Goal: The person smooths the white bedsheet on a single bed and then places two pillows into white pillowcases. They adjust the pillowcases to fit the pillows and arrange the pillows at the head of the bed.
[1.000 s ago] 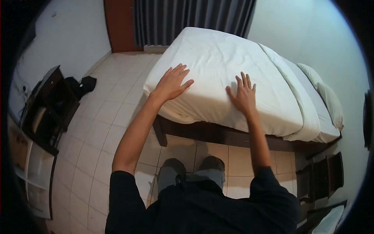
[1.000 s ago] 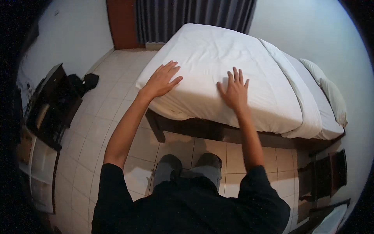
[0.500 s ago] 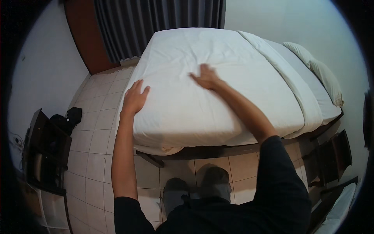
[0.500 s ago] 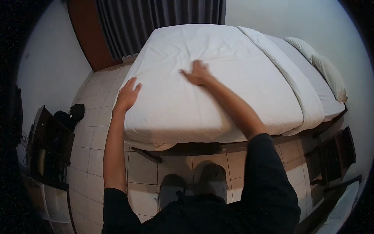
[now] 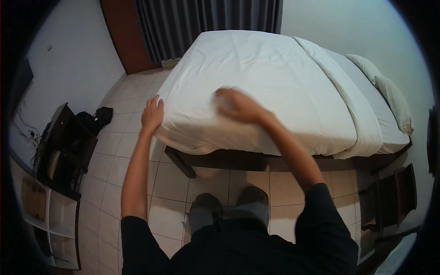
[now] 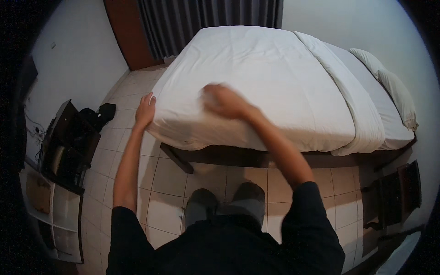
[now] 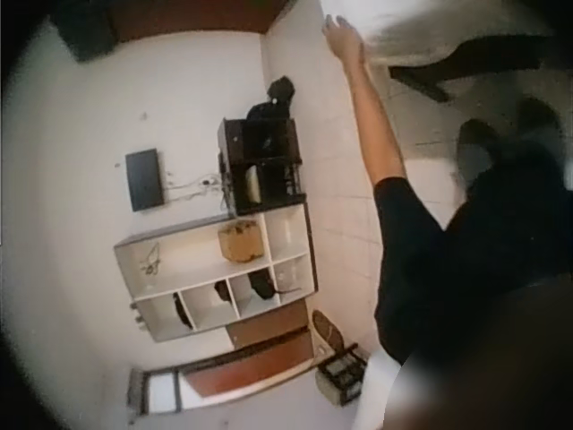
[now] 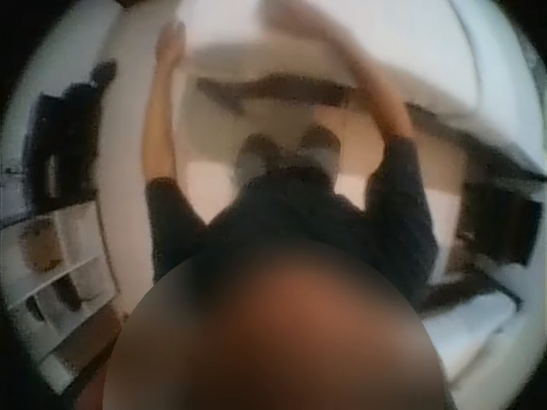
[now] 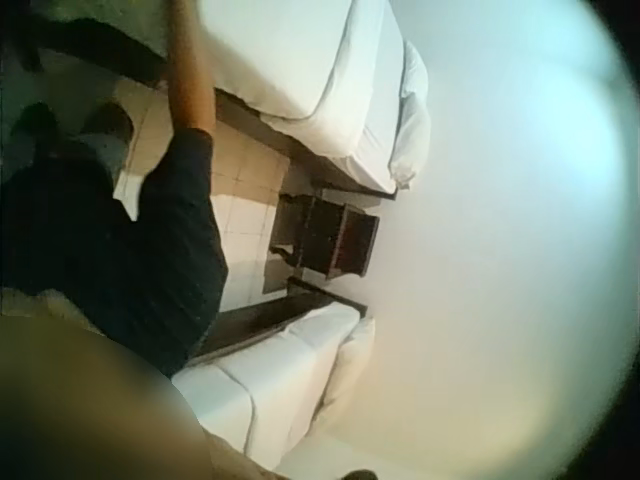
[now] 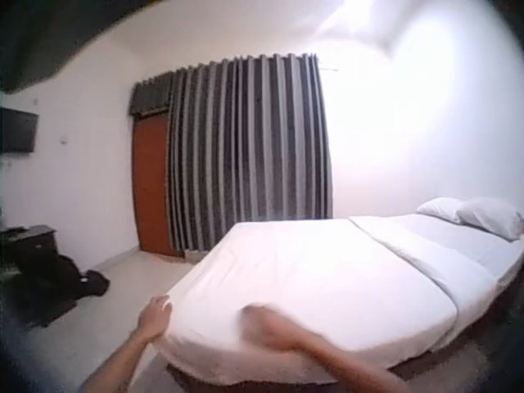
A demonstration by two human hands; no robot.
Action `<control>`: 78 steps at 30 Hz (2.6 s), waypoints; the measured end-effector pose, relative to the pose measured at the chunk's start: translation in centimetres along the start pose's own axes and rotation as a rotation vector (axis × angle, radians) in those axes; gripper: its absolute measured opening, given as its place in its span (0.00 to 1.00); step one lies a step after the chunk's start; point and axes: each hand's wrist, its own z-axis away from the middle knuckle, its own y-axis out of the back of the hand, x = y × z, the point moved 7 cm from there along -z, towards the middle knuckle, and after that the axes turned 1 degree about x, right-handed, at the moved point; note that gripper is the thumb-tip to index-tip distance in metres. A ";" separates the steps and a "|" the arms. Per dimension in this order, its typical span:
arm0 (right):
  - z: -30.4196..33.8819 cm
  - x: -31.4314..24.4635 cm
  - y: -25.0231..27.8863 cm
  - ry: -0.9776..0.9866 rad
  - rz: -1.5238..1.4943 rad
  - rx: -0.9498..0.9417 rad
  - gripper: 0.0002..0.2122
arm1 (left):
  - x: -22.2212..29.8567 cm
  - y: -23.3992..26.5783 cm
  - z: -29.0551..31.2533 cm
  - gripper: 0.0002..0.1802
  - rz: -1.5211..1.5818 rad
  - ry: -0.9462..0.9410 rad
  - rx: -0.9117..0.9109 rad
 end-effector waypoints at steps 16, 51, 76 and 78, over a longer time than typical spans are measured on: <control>-16.8 -7.1 -10.3 0.363 -0.662 -0.503 0.25 | -3.7 -0.7 3.8 0.18 0.759 0.140 0.344; -1.0 -4.3 1.5 -0.609 0.096 -0.391 0.34 | 18.5 9.7 13.7 0.20 0.002 0.432 -1.285; 44.1 20.5 50.6 -1.369 -0.060 0.018 0.26 | 78.2 -20.1 19.2 0.45 0.405 -0.026 -1.120; 45.2 23.1 52.6 -1.350 0.084 0.039 0.27 | 80.2 -22.7 18.4 0.45 0.393 -0.014 -1.132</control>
